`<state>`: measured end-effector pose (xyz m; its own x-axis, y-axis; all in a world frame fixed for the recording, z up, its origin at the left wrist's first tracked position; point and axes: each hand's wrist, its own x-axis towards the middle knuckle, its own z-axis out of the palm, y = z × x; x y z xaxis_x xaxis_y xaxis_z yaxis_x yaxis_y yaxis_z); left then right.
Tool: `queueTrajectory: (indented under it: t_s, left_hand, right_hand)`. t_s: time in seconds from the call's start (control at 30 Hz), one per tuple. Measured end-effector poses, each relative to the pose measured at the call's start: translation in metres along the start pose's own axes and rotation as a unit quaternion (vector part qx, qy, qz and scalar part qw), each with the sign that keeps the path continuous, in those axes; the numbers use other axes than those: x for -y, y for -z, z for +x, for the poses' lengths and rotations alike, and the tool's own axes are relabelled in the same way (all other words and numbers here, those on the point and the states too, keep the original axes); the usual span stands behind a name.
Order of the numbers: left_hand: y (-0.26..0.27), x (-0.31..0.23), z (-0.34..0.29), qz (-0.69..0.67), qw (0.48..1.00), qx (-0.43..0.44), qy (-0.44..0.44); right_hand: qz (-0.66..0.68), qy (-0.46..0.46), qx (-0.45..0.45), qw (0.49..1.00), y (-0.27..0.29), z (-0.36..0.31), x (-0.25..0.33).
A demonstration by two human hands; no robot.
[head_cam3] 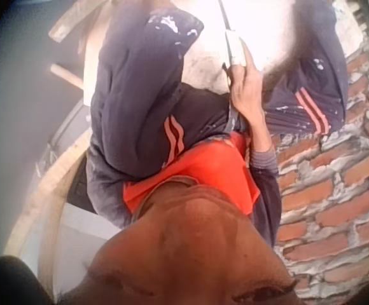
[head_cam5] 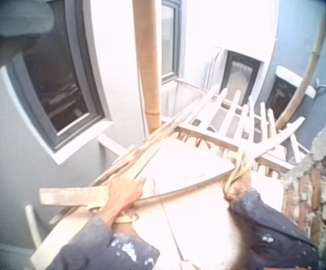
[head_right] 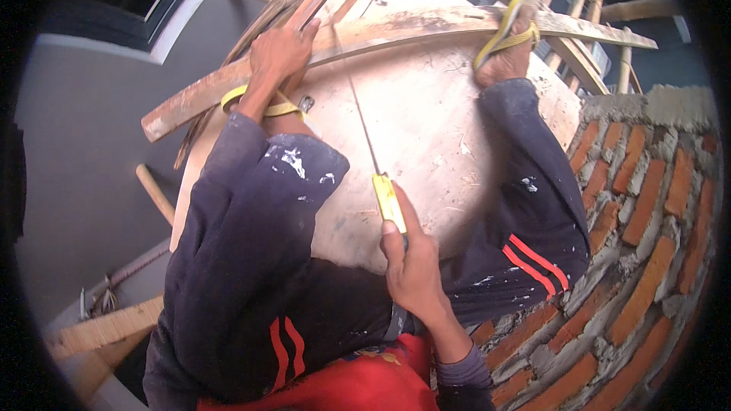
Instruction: The person positions a long wooden plank on a makeshift scaffold and uses a hand saw to cut it. They hold the wood steady with one hand while sawing with the other, eventually completing the cut.
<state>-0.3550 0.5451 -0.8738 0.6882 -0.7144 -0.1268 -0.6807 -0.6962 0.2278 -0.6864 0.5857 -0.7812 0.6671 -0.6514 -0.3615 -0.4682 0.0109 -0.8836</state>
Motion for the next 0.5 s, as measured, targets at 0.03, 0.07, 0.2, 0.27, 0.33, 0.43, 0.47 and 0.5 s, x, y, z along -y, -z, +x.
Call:
queueTrajectory:
  t_s: [0.03,0.07,0.2,0.27,0.33,0.43,0.47,0.5]
  left_hand:
    - [0.004,-0.001,0.0,0.005,1.0,0.01,0.0]
    - [0.008,0.0,-0.002,0.01,1.0,0.019,0.0]
    - [-0.007,-0.019,0.006,0.002,1.0,-0.004,-0.012]
    - [-0.004,-0.02,0.012,0.021,0.999,0.026,-0.014]
    - [-0.003,0.006,0.01,0.036,0.999,0.018,0.01]
    - [0.003,0.003,0.004,0.036,0.999,0.02,0.004]
    - [0.003,0.004,0.001,0.035,0.999,0.016,0.006]
    - [0.004,0.005,0.002,0.038,0.999,0.019,0.007]
  right_hand:
    - [0.005,-0.008,0.002,1.0,-0.001,0.009,0.005]
    - [0.011,-0.015,0.005,1.0,-0.003,0.022,0.009]
    - [-0.045,0.047,-0.058,0.996,-0.022,0.113,0.005]
    - [-0.046,0.023,-0.044,0.998,-0.01,0.101,0.009]
    - [-0.035,0.026,-0.011,0.999,-0.01,0.049,0.0]
    - [0.01,-0.008,0.008,1.0,0.009,-0.005,0.003]
    - [0.012,-0.016,0.011,1.0,0.007,0.005,0.002]
    - [0.016,-0.016,0.003,1.0,0.002,0.02,0.006]
